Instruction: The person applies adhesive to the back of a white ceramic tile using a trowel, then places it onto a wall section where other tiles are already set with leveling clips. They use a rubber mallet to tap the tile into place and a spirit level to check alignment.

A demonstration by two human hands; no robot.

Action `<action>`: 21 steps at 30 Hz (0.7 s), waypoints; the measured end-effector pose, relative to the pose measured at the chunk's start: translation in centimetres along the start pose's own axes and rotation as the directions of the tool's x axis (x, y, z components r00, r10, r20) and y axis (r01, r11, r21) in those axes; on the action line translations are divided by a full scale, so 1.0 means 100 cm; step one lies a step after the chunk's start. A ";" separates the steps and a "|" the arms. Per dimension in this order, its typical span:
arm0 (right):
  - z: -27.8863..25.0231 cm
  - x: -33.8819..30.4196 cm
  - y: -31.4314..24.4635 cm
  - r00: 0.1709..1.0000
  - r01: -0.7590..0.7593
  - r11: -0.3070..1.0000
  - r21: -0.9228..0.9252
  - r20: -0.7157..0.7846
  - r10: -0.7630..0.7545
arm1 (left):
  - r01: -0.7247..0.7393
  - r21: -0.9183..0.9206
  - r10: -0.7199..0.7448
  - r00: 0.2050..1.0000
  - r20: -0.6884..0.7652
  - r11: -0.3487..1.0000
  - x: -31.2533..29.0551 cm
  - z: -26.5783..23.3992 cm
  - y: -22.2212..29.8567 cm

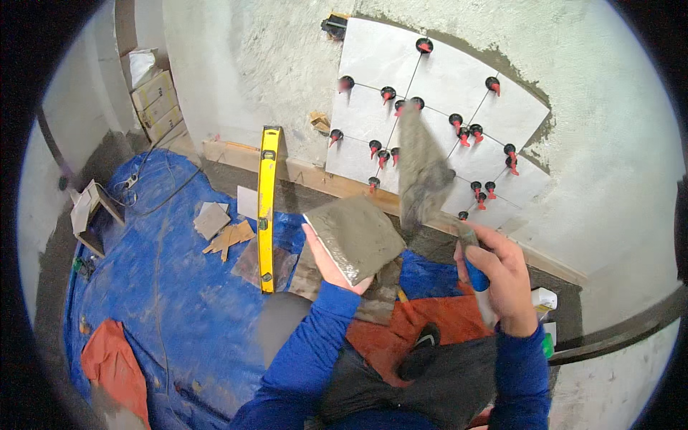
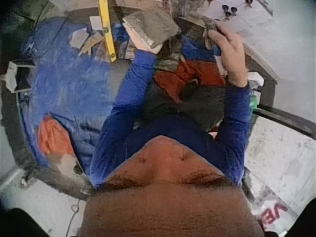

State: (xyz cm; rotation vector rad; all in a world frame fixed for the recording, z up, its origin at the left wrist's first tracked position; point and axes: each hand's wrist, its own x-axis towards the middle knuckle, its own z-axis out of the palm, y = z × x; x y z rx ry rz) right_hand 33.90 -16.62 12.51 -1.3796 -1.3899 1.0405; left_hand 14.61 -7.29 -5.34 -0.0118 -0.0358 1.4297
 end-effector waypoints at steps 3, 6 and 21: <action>0.019 -0.014 0.050 0.949 0.266 0.964 0.027 -0.186 -0.256 | -0.068 0.042 0.069 0.997 -0.022 0.997 -0.011 0.000 0.033; 0.031 0.001 0.121 0.855 0.378 0.836 -0.397 -0.197 -0.481 | -0.211 0.143 0.223 0.972 -0.076 0.967 -0.016 0.004 0.065; 0.062 0.054 0.238 0.891 0.331 0.811 -0.483 -0.122 -0.436 | -0.153 0.191 0.166 0.985 -0.052 0.970 -0.023 0.000 0.087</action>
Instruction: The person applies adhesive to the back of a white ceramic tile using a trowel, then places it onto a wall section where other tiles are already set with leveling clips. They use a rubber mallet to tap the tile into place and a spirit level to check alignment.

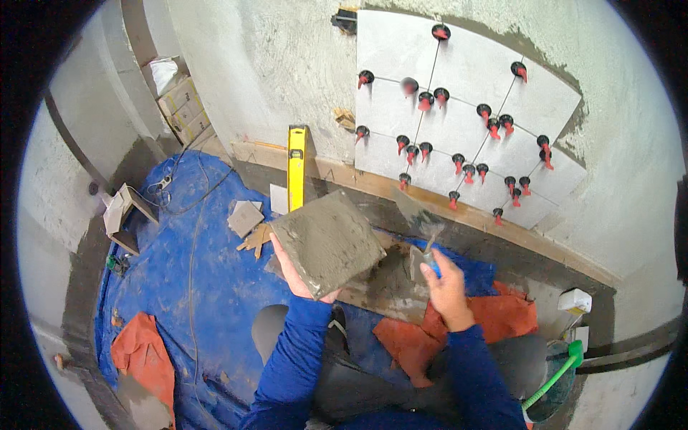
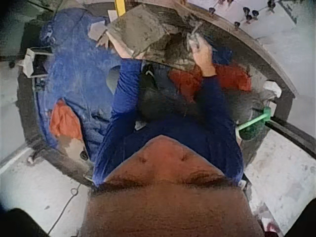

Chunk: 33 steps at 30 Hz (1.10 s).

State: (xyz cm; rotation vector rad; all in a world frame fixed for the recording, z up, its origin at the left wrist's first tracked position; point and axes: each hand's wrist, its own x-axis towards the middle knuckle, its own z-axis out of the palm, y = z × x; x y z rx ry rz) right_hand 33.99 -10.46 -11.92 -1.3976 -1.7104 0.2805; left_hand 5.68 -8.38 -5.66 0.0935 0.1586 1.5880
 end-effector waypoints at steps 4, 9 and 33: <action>-0.091 0.061 -0.067 0.938 0.227 0.956 -0.187 0.304 -0.163 | 0.038 -0.048 -0.038 0.999 0.007 0.998 0.000 0.002 -0.009; -0.113 0.089 -0.103 0.863 0.402 0.861 -0.312 0.444 -0.242 | 0.112 -0.038 -0.109 0.991 0.072 0.993 0.001 0.008 -0.024; -0.145 0.076 -0.185 0.379 -0.582 0.800 -0.143 0.823 0.423 | -0.088 0.050 0.084 0.994 0.076 0.995 0.011 0.015 -0.075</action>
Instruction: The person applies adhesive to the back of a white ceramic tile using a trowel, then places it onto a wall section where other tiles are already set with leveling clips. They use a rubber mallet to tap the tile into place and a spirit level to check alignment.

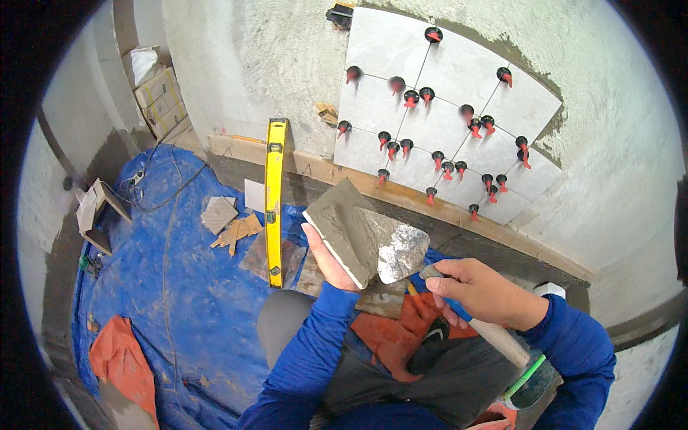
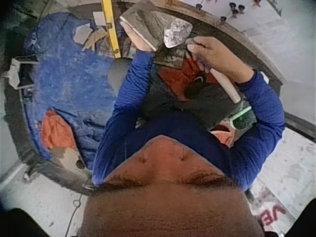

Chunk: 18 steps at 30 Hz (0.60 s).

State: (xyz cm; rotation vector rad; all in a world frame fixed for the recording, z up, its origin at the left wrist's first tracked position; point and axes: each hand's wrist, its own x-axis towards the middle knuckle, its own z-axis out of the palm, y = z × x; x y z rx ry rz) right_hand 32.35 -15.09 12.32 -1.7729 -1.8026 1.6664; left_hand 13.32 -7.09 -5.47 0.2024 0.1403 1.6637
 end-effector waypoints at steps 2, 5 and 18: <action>0.003 -0.002 -0.004 1.000 0.016 0.997 0.075 0.021 -0.018 | -0.010 0.020 0.010 1.000 0.012 1.000 0.000 0.001 -0.001; 0.006 -0.005 -0.009 0.999 0.006 0.988 0.153 0.031 -0.011 | 0.003 0.013 -0.003 1.000 0.019 1.000 0.000 0.001 -0.001; 0.028 -0.012 -0.004 0.999 -0.006 0.826 0.563 0.042 -0.021 | 0.117 -0.031 -0.118 0.993 -0.016 0.993 -0.001 -0.004 -0.023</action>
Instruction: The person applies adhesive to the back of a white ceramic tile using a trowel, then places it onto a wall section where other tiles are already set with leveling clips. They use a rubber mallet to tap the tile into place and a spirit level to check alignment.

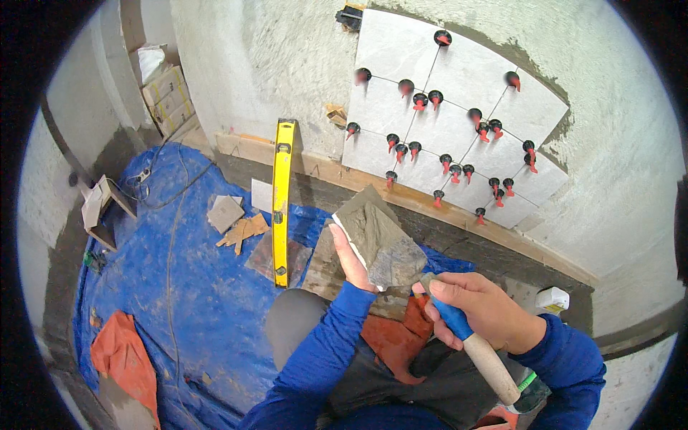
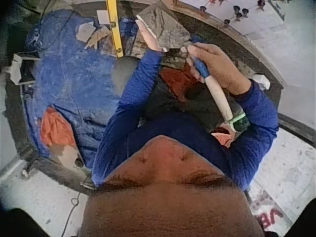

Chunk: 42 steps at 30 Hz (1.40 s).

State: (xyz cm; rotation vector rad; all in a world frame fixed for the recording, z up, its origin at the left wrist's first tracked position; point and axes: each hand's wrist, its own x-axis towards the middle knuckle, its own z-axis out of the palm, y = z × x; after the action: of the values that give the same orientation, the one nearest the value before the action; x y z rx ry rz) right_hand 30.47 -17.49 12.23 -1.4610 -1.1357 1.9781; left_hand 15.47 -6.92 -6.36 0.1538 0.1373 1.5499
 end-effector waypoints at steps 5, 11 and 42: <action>0.003 -0.001 -0.007 0.988 0.156 0.985 0.069 0.007 -0.157 | 0.124 -0.104 -0.118 0.991 0.061 0.987 -0.003 0.003 -0.001; -0.009 0.020 0.036 0.649 0.646 0.719 -0.255 -0.312 -0.694 | 0.165 -0.144 -0.176 0.983 -0.062 0.976 -0.008 0.001 0.029; -0.058 0.150 0.133 0.132 0.588 0.275 -0.761 -0.245 -0.961 | 0.199 -0.092 -0.173 0.956 0.236 0.976 -0.002 -0.003 0.049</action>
State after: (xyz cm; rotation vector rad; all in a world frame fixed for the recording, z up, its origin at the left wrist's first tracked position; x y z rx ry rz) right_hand 32.20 -11.93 -7.82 -1.0990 -1.6020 0.2133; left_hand 10.61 -7.03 -5.77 0.2197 -0.1159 1.3371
